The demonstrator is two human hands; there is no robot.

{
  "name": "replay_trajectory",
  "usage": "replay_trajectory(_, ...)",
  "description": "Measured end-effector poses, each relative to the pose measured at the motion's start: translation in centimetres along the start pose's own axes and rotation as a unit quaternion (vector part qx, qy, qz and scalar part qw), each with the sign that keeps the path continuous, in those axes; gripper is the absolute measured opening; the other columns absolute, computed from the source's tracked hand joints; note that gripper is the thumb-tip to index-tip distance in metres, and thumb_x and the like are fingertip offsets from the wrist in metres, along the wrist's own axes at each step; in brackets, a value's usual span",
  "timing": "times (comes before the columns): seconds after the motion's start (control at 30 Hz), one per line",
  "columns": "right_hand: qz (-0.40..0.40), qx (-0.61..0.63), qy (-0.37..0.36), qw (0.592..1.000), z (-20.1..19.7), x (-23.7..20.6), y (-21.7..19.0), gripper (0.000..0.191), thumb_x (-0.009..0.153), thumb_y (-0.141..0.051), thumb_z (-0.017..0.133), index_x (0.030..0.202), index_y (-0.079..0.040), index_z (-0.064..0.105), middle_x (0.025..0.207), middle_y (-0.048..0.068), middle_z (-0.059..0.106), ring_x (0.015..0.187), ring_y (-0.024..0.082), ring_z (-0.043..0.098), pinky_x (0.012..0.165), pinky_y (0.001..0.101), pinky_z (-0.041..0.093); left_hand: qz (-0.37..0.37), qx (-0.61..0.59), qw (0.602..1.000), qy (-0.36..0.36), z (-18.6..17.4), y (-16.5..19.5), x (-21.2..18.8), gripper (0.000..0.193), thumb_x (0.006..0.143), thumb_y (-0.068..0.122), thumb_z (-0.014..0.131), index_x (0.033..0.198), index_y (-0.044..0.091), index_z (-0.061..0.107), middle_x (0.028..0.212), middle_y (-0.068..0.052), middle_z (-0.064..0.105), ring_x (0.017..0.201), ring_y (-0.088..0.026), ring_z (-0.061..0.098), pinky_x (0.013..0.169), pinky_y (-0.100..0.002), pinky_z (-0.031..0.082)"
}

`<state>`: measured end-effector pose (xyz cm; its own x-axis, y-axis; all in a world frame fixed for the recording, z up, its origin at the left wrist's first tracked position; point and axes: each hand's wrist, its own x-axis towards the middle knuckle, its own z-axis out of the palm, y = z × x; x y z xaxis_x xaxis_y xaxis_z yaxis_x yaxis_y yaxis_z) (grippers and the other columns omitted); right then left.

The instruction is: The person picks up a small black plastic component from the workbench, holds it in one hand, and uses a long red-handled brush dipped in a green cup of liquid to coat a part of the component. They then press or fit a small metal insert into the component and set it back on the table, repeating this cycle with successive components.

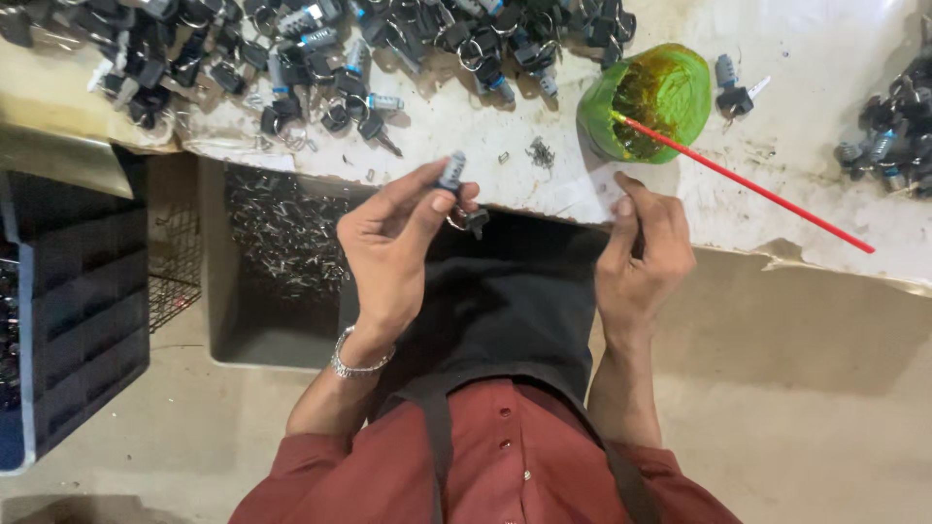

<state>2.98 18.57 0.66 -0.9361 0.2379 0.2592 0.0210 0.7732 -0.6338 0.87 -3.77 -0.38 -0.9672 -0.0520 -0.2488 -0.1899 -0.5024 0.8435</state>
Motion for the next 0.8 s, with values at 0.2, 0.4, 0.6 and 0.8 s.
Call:
replay_trajectory(0.2, -0.049, -0.087, -0.052, 0.994, -1.5, -0.4, 0.8, 0.026, 0.102, -0.007, 0.075, 0.127, -0.002, 0.069, 0.124, 0.014, 0.062, 0.094, 0.025, 0.066, 0.079, 0.0347, 0.056, -0.001, 0.047, 0.998, -0.034, 0.1, -0.9, -0.4, 0.035, 0.099, -0.009, 0.070, 0.133, -0.009, 0.062, 0.114, -0.014, 0.073, 0.107, -0.017, 0.071, 0.098, -0.030, 0.059)
replay_trajectory(0.4, -0.085, -0.147, -0.108, 0.980, -2.1, -1.2, 0.9, 0.048, 0.083, -0.015, 0.087, 0.128, -0.004, 0.073, 0.123, 0.014, 0.063, 0.083, 0.025, 0.060, 0.073, 0.0377, 0.053, -0.003, 0.092, 0.995, -0.040, 0.5, -1.1, -0.8, 0.028, 0.097, -0.005, 0.070, 0.125, -0.007, 0.063, 0.114, -0.014, 0.072, 0.108, -0.018, 0.070, 0.091, -0.030, 0.060)
replay_trajectory(0.6, 0.052, 0.193, 0.053, 0.978, -1.5, -2.0, 0.1, 0.014, 0.095, -0.002, 0.078, 0.106, -0.010, 0.076, 0.111, 0.006, 0.065, 0.100, 0.013, 0.067, 0.081, 0.0254, 0.056, 0.263, 0.221, 0.938, -0.037, 1.2, -2.2, 0.3, 0.017, 0.107, 0.009, 0.059, 0.119, -0.002, 0.065, 0.127, -0.015, 0.054, 0.121, -0.019, 0.057, 0.101, -0.033, 0.053)
replay_trajectory(0.8, -0.066, 0.062, 0.020, 0.996, 0.6, -0.9, -1.1, 0.015, 0.100, -0.001, 0.079, 0.112, -0.009, 0.078, 0.112, 0.009, 0.069, 0.090, 0.017, 0.069, 0.077, 0.0286, 0.055, 0.018, 0.094, 0.994, -0.046, 1.3, -1.9, -0.4, 0.030, 0.108, 0.016, 0.056, 0.129, -0.003, 0.066, 0.095, -0.006, 0.070, 0.083, -0.008, 0.066, 0.076, -0.026, 0.057)
